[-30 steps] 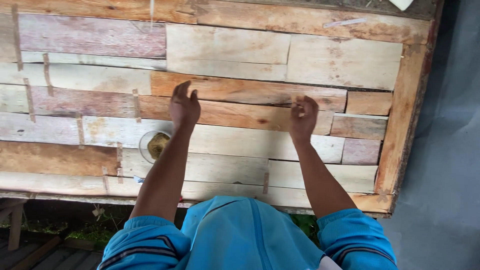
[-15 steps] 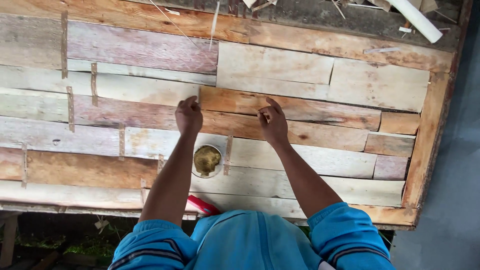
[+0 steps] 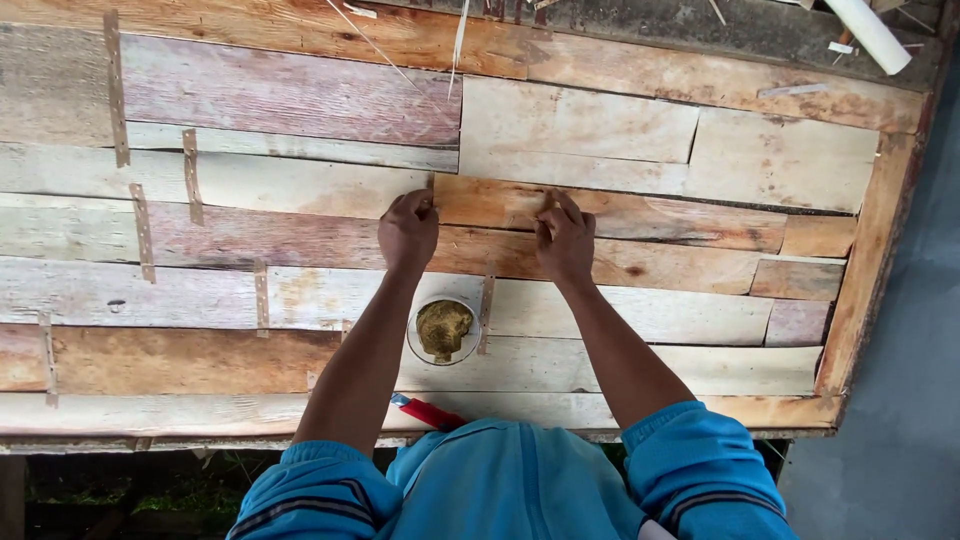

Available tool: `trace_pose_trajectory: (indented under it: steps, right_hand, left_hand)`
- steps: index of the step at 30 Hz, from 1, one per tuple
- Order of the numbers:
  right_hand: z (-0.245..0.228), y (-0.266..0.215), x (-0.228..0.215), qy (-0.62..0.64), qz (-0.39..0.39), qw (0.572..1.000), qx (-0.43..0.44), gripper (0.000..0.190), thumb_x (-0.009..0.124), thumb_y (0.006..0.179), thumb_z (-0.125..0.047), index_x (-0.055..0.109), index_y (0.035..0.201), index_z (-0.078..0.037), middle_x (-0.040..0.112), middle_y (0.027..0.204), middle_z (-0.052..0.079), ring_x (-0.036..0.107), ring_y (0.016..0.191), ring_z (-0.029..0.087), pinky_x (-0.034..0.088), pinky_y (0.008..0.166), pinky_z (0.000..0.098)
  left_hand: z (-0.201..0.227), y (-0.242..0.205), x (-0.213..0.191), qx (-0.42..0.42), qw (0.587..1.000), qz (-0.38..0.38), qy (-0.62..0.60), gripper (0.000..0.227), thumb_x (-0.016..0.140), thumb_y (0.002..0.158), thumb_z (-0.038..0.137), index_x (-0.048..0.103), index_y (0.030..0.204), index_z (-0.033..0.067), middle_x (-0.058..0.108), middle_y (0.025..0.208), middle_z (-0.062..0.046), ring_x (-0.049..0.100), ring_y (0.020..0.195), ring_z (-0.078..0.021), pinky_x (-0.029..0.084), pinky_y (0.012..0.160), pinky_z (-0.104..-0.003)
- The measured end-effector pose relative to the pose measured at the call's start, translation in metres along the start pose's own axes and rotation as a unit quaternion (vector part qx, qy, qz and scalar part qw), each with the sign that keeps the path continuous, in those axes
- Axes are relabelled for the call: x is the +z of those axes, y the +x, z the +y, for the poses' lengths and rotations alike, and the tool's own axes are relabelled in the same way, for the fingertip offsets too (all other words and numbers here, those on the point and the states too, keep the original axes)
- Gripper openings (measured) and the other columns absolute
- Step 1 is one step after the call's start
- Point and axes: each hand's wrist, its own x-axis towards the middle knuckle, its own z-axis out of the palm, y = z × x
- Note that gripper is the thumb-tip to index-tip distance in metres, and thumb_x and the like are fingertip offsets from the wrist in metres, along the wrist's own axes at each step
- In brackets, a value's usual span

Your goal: Applying glue to thin wood veneer strips and placing them onto a wooden surface to create a panel.

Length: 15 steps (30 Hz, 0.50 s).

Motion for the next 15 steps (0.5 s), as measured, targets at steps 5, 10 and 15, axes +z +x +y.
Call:
trace_pose_trajectory:
  steps: [5,10,15]
  right_hand:
    - [0.0028,0.0021,0.0032,-0.011,0.014,1.0,-0.015,0.006,0.075,0.101,-0.02,0.069,0.1,-0.017,0.057,0.145,-0.003,0.06,0.115,0.028,0.051,0.089,0.0377]
    - [0.0025,0.0032,0.0043,-0.011,0.02,1.0,-0.02,0.003,0.07,0.104,-0.019,0.068,0.103,-0.016,0.058,0.144,0.0,0.06,0.114,0.029,0.05,0.084,0.0365]
    - [0.0041,0.0046,0.0021,-0.007,0.013,1.0,-0.021,0.006,0.069,0.106,-0.019,0.066,0.103,-0.015,0.056,0.147,0.001,0.059,0.116,0.03,0.049,0.09,0.0395]
  left_hand:
    - [0.0023,-0.0008,-0.005,-0.004,1.0,-0.003,-0.014,0.026,0.076,0.08,0.024,0.079,0.106,0.0285,0.075,0.088,0.001,0.075,0.089,-0.0289,0.059,0.083,-0.046]
    - [-0.0023,0.0008,-0.0057,0.016,0.999,0.007,-0.037,0.027,0.077,0.078,0.024,0.08,0.105,0.0268,0.075,0.086,0.001,0.076,0.086,-0.0276,0.059,0.081,-0.045]
    - [-0.0018,0.0,-0.0097,0.043,0.997,0.006,-0.06,0.023,0.079,0.08,0.025,0.08,0.103,0.0229,0.075,0.085,-0.004,0.075,0.085,-0.0319,0.058,0.077,-0.047]
